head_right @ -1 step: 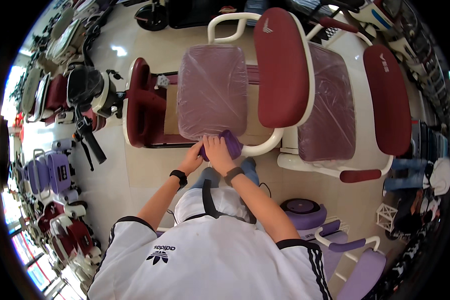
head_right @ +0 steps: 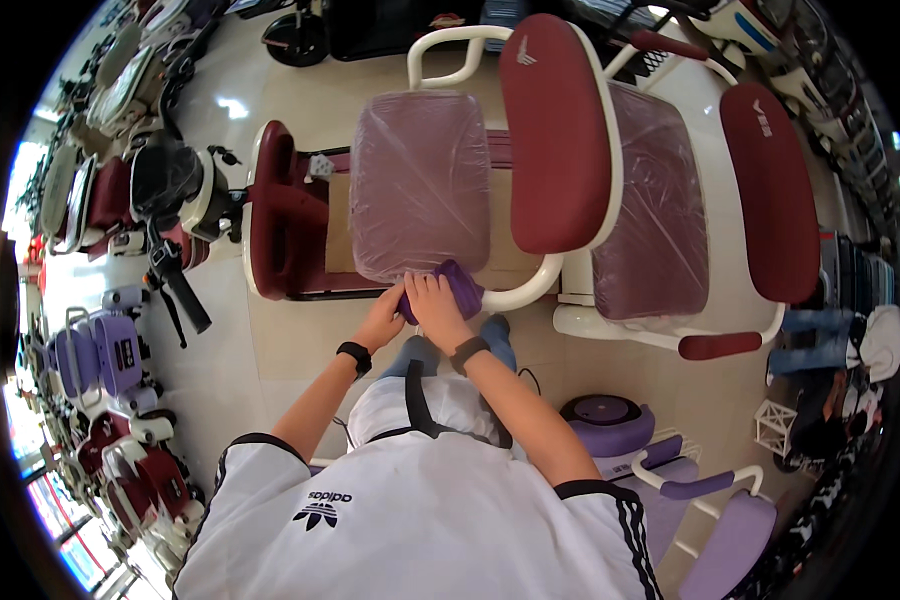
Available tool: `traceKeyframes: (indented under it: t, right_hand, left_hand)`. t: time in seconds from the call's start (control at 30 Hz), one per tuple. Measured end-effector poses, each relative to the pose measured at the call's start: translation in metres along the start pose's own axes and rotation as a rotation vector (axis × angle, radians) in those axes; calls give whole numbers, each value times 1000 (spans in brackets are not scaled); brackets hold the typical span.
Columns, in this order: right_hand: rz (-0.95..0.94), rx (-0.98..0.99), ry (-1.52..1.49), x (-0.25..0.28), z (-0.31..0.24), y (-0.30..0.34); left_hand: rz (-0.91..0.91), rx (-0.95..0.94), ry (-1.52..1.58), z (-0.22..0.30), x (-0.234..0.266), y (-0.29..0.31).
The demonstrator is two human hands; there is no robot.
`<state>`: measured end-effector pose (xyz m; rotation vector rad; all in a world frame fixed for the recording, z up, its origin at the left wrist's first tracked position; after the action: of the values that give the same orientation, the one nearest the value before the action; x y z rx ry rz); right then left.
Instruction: Cleaning the handlebars and seats of several mobility scooters using a purple cloth.
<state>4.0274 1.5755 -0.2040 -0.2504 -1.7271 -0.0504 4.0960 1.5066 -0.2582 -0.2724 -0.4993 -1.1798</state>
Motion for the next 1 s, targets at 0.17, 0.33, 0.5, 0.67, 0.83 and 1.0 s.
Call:
traceKeyframes:
  t: [0.17, 0.33, 0.5, 0.67, 0.83, 1.0]
  right_hand:
    - [33, -84, -261, 28, 37, 47]
    - [139, -221, -455, 70, 86, 99]
    - [163, -494, -739, 121, 133, 134]
    - [395, -297, -659, 250, 175, 133]
    - [651, -150, -378, 302, 203, 116]
    - [364, -153, -507, 222, 221, 87]
  left_hand:
    - [-212, -223, -205, 61, -31, -22]
    - [-280, -433, -115, 127, -75, -48]
    - [-459, -362, -252, 185, -96, -69]
    - [-196, -675, -251, 311, -61, -102]
    - [123, -791, -383, 353, -38, -133]
    - [-107, -490, -157, 295, -69, -159]
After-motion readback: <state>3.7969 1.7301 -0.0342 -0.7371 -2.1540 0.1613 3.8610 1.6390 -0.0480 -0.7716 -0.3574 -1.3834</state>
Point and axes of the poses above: each hand's wrist, its own y-axis away from the middle knuckle, its own x-axis out of the back of the hand, z = x × y, the point moved 9 cm from there along -y, towards the middle knuckle, and after that the axes turned 4 degrees about -y, right-handed, at the moved point
